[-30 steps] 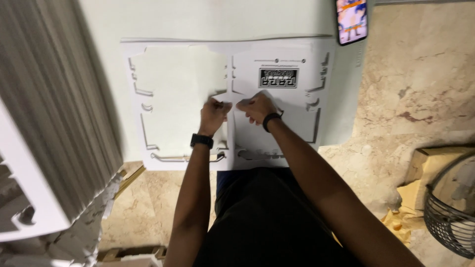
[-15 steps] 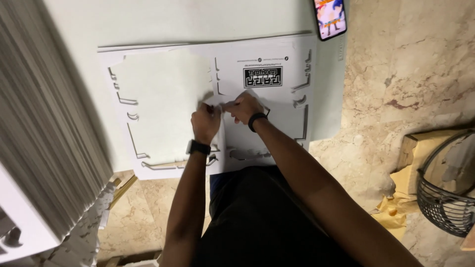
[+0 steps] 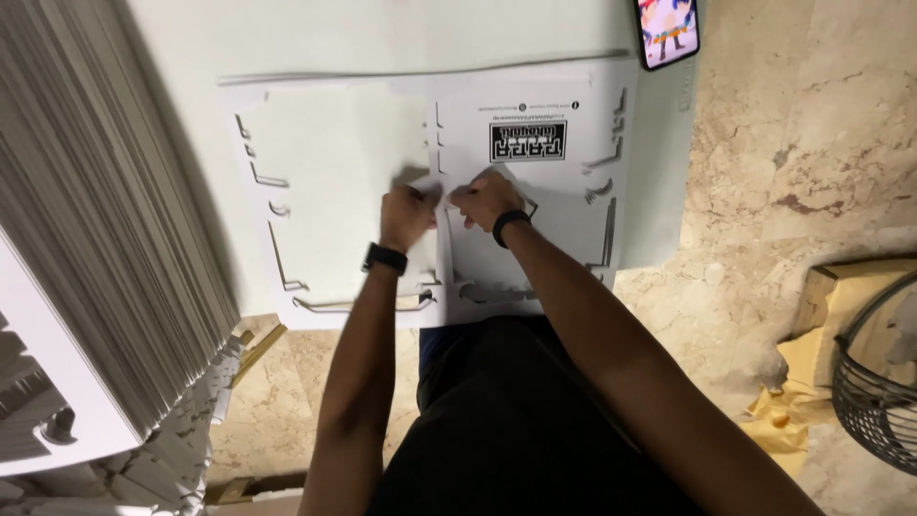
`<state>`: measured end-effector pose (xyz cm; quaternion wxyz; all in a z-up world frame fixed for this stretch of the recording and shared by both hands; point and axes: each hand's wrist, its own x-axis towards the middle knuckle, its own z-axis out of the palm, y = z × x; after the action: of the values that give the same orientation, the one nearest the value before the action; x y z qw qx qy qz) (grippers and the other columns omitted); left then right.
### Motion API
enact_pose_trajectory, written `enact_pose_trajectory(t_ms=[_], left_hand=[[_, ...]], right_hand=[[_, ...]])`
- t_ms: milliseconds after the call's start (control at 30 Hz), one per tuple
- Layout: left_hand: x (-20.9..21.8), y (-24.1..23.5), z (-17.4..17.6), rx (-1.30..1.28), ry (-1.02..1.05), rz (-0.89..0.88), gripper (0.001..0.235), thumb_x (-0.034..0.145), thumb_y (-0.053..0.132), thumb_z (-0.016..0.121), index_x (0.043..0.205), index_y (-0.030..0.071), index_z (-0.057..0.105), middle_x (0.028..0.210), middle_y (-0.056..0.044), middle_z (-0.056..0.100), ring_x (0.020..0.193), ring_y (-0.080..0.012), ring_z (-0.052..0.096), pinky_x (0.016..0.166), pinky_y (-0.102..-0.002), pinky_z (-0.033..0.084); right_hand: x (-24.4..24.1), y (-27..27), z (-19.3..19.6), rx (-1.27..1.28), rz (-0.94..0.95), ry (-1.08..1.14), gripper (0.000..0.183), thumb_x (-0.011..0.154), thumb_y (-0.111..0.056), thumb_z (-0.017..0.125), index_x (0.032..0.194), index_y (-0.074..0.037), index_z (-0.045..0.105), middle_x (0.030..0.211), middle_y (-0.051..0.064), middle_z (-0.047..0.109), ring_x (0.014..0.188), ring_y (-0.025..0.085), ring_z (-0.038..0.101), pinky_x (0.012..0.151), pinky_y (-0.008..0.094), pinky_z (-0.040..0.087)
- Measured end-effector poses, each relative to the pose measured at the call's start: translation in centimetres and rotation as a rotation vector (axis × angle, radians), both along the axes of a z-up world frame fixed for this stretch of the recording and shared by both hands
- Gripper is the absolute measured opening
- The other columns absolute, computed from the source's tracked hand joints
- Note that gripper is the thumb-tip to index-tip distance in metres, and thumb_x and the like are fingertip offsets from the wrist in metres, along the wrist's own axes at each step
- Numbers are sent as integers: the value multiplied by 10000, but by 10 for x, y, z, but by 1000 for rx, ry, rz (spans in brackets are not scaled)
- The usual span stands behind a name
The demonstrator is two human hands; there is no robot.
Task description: Manually separating die-cut cardboard shapes from the waste material on a sheet.
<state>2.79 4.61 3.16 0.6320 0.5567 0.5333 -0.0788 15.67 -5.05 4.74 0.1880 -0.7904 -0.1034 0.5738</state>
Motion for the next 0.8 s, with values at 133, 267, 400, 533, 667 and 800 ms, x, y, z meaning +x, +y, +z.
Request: enact_pose_trajectory(t_ms=[133,267,400,533,667,800], left_hand=[[-17,-35,-60,772,85,-531,332,914,274,646,677,54,721,574,-178,661,606,-417,713,455,-515,553],[10,6,21,-15,131,-52,670,870,420,752,1341,-15,559,999,-265,719,756,-349,767,639,-412,683],[-4,-16,-106,540,211,-394,501,881,466,665,635,33,717,559,-215,643,616,-473,708,461,-583,545],[-9,-50,-78,990,121,-554,384,894,360,654,594,120,666,516,-120,611,511,-346,689,394,-439,512],[-17,-49,-51,1107,42,-514,355,973,359,627,719,123,704,629,-102,672,586,-339,711,469,-462,545],[-14,-16,-47,335,246,-247,609,930,567,658,603,53,669,588,-168,666,712,-394,732,679,-514,544]], right_hand=[[-2,-6,1,-25,-12,-22,302,811,-296,704,1063,-130,698,597,-9,719,623,135,700,628,236,506],[3,-1,18,22,-78,34,310,854,-348,682,1060,-116,684,672,29,749,711,143,732,690,253,541],[3,2,9,14,-27,-37,190,848,-327,663,942,-172,721,598,-13,727,665,135,720,678,246,528],[2,-12,-20,-13,-21,-65,352,848,-371,638,1143,-179,650,617,-45,734,761,143,753,752,277,549],[2,-13,-17,23,-1,-6,314,849,-419,643,1020,-159,693,636,-24,732,674,127,720,666,254,550],[11,-17,23,55,27,34,268,845,-391,658,847,-127,709,629,27,722,585,133,653,597,249,512]])
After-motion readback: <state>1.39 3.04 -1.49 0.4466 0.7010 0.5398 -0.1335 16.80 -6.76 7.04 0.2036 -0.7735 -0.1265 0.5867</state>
